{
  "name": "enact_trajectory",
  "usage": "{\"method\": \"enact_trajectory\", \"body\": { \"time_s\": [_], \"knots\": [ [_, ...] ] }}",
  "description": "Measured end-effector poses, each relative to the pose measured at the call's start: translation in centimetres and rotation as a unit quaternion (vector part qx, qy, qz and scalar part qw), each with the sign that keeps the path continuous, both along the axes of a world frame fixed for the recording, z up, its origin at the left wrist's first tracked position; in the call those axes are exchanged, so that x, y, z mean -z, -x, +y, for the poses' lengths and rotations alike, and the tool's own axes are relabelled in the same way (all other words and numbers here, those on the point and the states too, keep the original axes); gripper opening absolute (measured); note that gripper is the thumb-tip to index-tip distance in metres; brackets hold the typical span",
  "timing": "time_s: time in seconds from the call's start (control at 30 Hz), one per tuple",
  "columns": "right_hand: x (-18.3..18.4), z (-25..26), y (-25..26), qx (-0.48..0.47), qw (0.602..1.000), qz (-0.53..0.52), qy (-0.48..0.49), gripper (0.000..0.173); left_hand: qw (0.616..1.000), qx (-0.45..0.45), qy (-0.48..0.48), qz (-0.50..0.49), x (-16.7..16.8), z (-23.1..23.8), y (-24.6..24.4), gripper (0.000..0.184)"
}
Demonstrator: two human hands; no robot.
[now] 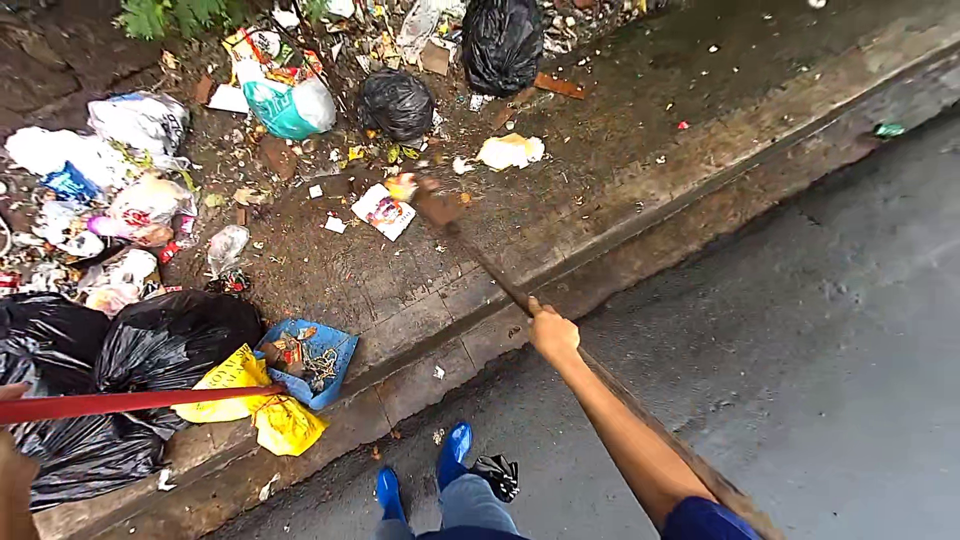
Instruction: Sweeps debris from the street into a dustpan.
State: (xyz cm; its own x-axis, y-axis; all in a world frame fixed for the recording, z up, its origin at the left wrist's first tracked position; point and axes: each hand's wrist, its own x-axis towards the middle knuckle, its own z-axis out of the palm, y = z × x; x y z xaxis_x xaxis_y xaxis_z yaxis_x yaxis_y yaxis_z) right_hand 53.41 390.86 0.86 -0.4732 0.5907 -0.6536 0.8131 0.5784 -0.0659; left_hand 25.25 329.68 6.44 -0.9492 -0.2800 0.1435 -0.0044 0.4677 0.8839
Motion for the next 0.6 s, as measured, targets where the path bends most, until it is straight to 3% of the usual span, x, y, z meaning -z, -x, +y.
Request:
{"method": "enact_trajectory", "body": {
  "time_s": [0.07,0.1,0.13,0.2,0.3,0.37,0.43,0.47,0.53,0.6],
  "knots": [
    [-1.2,1.2,-0.6,-0.018,0.998,0.036,0.038,0.051,0.987,-0.119,0.063,-0.092,-6.6,11.1,-2.7,0.028],
    [-1.6,2.2,-1.3,-0.018,0.997,0.059,0.045,0.050,0.978,-0.152,0.051,-0.131,-8.4,13.8,-3.0,0.034],
    [-2.0,3.5,-2.4,-0.015,0.995,0.084,0.046,0.049,0.995,-0.030,0.086,-0.033,-6.8,10.6,-3.1,0.039],
    [-3.3,6.5,-5.7,-0.006,0.991,0.131,0.031,0.048,0.997,0.033,-0.016,0.068,-4.8,7.7,-1.9,0.039],
    [-6.6,10.9,-11.0,0.037,0.983,0.176,-0.039,0.047,0.996,0.045,-0.022,0.079,-4.2,6.4,-1.2,0.039],
    [-8.1,13.5,-12.4,0.095,0.975,0.165,-0.110,0.047,0.996,0.080,0.039,0.025,-6.8,8.2,-2.9,0.039],
    [-7.4,16.0,-11.1,0.161,0.963,0.143,-0.162,0.048,0.994,-0.074,0.018,-0.075,-12.0,15.6,-5.2,0.034],
    [-6.2,17.5,-9.6,0.193,0.956,0.131,-0.177,0.047,0.990,-0.098,0.038,-0.093,-13.2,16.9,-5.6,0.034],
    [-3.2,20.4,-5.8,0.235,0.949,0.109,-0.181,0.043,0.993,-0.093,0.015,-0.076,-12.7,16.2,-5.7,0.035],
    [-0.8,20.2,-0.9,0.218,0.960,0.076,-0.159,0.043,0.997,-0.081,-0.002,0.010,-9.1,12.1,-3.9,0.020]
  ]
}}
